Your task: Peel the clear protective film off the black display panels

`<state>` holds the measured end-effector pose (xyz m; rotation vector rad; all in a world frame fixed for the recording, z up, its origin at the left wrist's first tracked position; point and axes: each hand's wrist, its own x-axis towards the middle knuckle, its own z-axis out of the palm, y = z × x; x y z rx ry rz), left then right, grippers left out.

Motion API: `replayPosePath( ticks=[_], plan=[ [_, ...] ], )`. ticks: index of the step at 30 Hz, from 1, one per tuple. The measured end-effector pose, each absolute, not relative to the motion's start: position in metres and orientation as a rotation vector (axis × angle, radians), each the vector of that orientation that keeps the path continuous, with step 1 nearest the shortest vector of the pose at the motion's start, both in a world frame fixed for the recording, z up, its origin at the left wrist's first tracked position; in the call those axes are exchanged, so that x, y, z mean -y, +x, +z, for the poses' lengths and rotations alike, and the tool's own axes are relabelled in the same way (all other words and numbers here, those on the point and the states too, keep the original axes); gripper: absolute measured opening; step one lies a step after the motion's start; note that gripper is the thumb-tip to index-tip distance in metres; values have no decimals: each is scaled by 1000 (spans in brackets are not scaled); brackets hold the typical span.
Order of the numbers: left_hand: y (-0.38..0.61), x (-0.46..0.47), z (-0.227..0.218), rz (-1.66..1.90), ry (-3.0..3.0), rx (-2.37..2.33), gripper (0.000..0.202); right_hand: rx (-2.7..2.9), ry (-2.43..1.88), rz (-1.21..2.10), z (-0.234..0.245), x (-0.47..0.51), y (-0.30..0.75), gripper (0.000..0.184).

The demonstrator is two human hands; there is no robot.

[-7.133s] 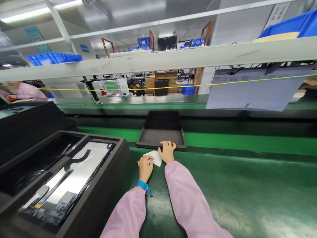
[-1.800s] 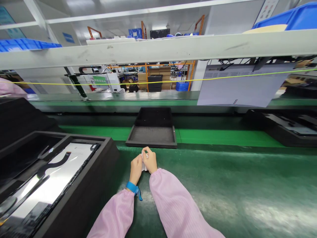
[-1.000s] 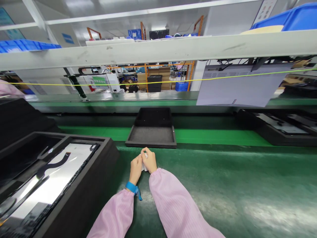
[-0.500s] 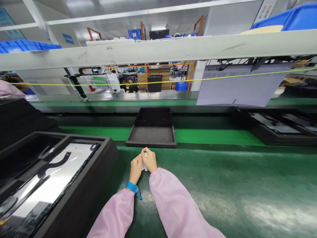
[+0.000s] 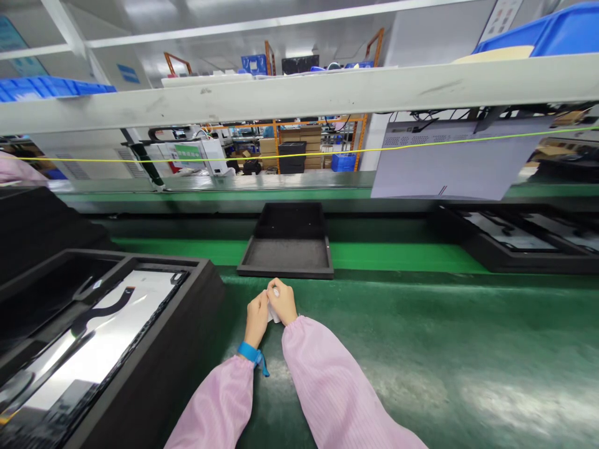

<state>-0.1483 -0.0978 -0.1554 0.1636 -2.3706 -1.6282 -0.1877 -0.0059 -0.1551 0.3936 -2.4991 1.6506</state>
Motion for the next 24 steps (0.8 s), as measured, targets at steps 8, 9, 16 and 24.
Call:
replayPosePath(
  ticks=[8,9,16,24],
  plan=[
    [-148,97,-156,-1633,172,2322,30,2513,389,1634,-156,6,-188,28],
    [-148,97,-156,-1631,172,2324,30,2514,390,1633,-157,6,-188,28],
    [-148,98,-156,-1610,165,2370,30,2512,400,1631,-159,6,-189,28],
    [-147,98,-157,-1601,145,2387,30,2515,394,1624,-157,6,-189,28]
  ],
)
